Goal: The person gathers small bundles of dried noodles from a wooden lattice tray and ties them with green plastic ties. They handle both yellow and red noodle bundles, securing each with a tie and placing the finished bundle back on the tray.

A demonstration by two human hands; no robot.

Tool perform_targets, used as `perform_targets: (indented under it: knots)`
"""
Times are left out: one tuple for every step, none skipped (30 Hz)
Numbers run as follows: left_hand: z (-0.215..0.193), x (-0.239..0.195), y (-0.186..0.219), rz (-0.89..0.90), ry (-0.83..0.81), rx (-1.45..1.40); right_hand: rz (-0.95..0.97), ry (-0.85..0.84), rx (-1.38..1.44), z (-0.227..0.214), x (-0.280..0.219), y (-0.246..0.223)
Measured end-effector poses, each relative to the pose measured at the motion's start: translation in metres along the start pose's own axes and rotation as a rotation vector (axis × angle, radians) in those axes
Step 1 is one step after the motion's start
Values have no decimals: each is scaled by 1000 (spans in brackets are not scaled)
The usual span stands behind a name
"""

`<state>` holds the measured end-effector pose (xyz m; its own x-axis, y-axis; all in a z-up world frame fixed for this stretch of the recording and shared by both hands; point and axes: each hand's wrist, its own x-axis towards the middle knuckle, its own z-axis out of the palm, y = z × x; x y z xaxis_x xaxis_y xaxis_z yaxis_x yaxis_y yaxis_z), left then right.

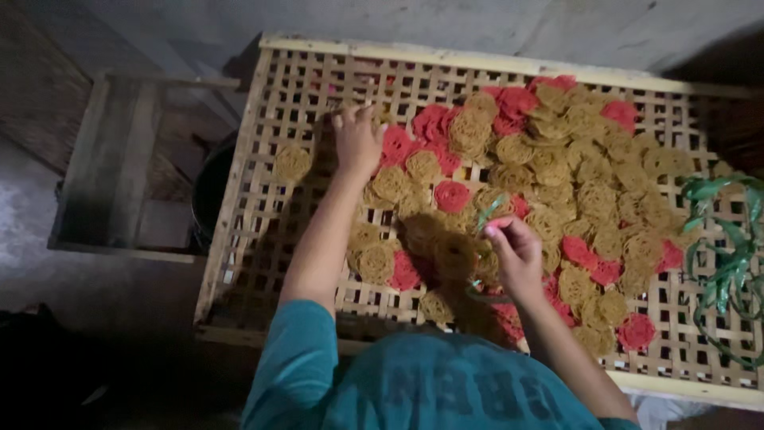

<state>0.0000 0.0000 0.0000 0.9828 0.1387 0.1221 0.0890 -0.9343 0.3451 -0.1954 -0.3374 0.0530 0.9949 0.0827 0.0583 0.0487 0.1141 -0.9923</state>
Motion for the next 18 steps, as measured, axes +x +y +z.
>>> perform_targets:
  knots:
    - [-9, 7, 4, -38, -50, 20, -6, 21, -8, 3, -1, -2]
    - [-17, 14, 8, -77, -100, 40, -12, 41, -15, 5, 0, -4]
    - [-21, 17, 10, -118, -158, 60, -10, 63, -22, 7, 1, -6]
    - [-24, 19, 12, -104, -156, 65, -27, 58, -16, 7, 4, -8]
    - [-25, 17, 12, -89, -163, 72, -37, 57, -10, 7, 3, -10]
    - [-23, 17, 12, -74, -170, 78, -47, 55, -3, 7, 2, -11]
    - [-22, 15, 9, -64, -130, -132, -41, 65, -4, 8, 1, -12]
    - [-21, 12, 5, -56, -88, -342, -34, 75, -5, 10, 2, -13]
    - [-20, 11, 5, -48, -44, -551, -30, 84, -5, 13, 3, -14]
    - [-20, 5, 7, -78, -54, -699, -10, 97, -11, 16, 4, -16]
    - [-23, -4, 7, -107, -63, -846, 7, 109, -17, 19, 6, -18]
    - [-27, -15, 10, -138, -72, -993, 25, 122, -23, 23, 8, -20]
    - [-30, -29, 15, -159, -86, -1075, -1, 128, -81, 26, 10, -22]
    - [-36, -44, 22, -181, -101, -1158, -27, 133, -140, 30, 13, -23]
    - [-42, -58, 30, -203, -116, -1243, -52, 139, -202, 34, 17, -27]
    - [-48, -74, 39, -188, -105, -1292, -88, 141, -246, 38, 21, -30]
    - [-54, -92, 48, -177, -93, -1341, -121, 140, -292, 43, 25, -32]
    - [-60, -109, 58, -166, -81, -1390, -153, 139, -337, 48, 27, -35]
